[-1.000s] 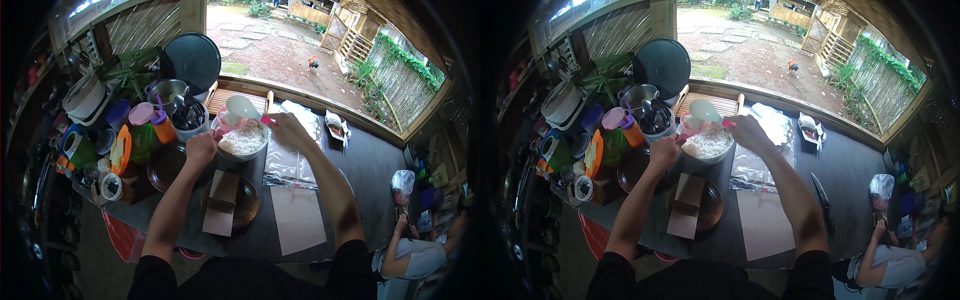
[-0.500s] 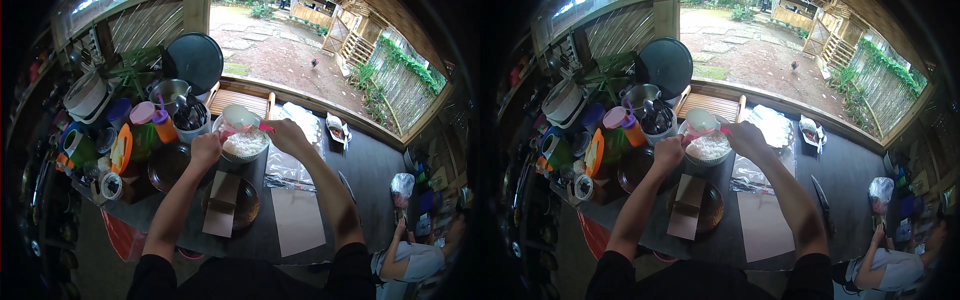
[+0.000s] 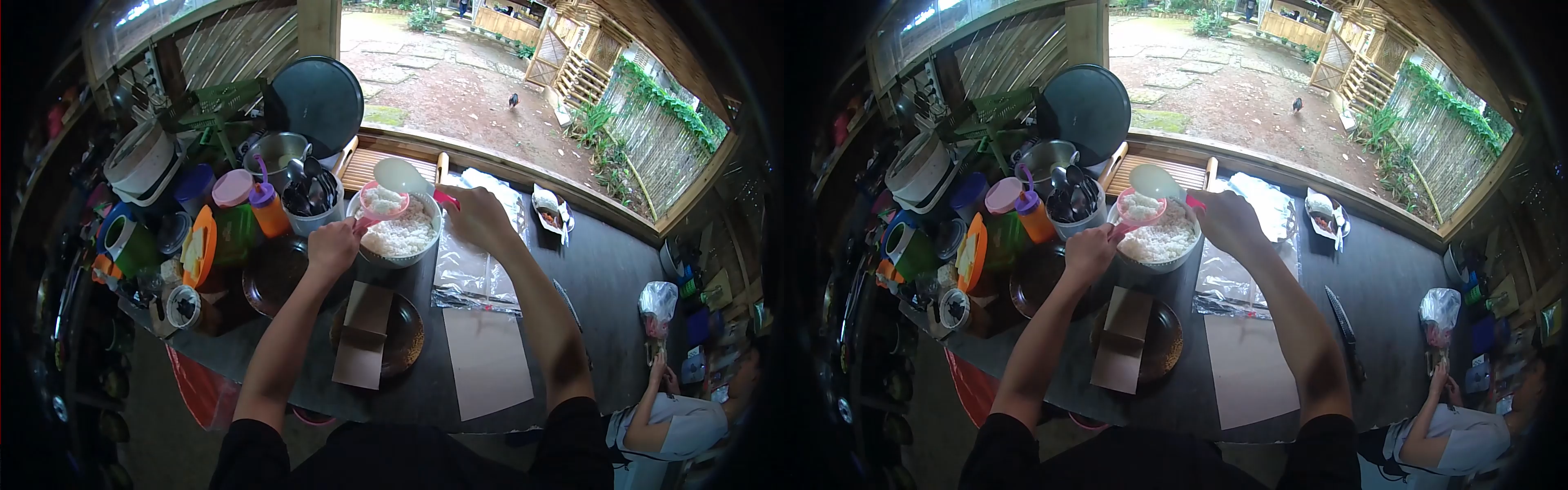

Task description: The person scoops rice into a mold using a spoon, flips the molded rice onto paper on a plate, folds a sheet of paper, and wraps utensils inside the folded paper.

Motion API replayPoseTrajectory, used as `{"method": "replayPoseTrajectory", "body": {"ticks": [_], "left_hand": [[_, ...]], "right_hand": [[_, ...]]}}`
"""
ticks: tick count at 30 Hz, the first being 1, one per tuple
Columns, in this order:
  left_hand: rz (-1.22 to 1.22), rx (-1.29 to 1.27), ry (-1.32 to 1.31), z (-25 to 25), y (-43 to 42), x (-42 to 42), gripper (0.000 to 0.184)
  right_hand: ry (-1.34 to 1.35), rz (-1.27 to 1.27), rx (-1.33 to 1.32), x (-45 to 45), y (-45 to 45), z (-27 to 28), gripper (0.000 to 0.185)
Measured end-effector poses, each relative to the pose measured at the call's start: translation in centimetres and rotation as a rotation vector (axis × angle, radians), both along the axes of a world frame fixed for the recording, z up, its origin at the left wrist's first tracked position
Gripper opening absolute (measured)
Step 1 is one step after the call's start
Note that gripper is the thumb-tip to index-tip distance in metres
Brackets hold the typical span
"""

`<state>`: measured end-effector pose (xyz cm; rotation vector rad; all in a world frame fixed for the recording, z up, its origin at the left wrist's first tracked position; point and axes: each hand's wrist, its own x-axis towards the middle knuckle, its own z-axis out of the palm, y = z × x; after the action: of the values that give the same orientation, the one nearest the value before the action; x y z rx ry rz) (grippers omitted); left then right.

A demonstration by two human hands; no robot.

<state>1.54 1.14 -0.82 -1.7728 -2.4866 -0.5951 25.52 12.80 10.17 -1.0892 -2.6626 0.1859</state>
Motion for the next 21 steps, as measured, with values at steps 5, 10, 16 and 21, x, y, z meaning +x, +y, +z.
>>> {"method": "replayPoseTrajectory", "body": {"ticks": [5,10,16,21], "left_hand": [[0.006,-0.020,-0.030,0.0,-0.1,-0.4,0.037],[0.045,-0.015,-0.037,-1.2,0.0,-1.8,0.037],[0.064,-0.091,-0.087,0.3,-0.8,-1.5,0.066],[0.044,-0.114,-0.050,-0.3,-0.6,-1.7,0.090]], "right_hand": [[-0.056,-0.028,0.053,-0.3,-0.8,-0.9,0.027],[0.066,-0.089,0.071,-0.1,-0.5,-0.1,0.031],[-0.086,-0.083,0.135,-0.3,1.7,-4.4,0.033],[-0.231,-0.022,0.302,-1.4,1.9,-8.0,0.039]]}}
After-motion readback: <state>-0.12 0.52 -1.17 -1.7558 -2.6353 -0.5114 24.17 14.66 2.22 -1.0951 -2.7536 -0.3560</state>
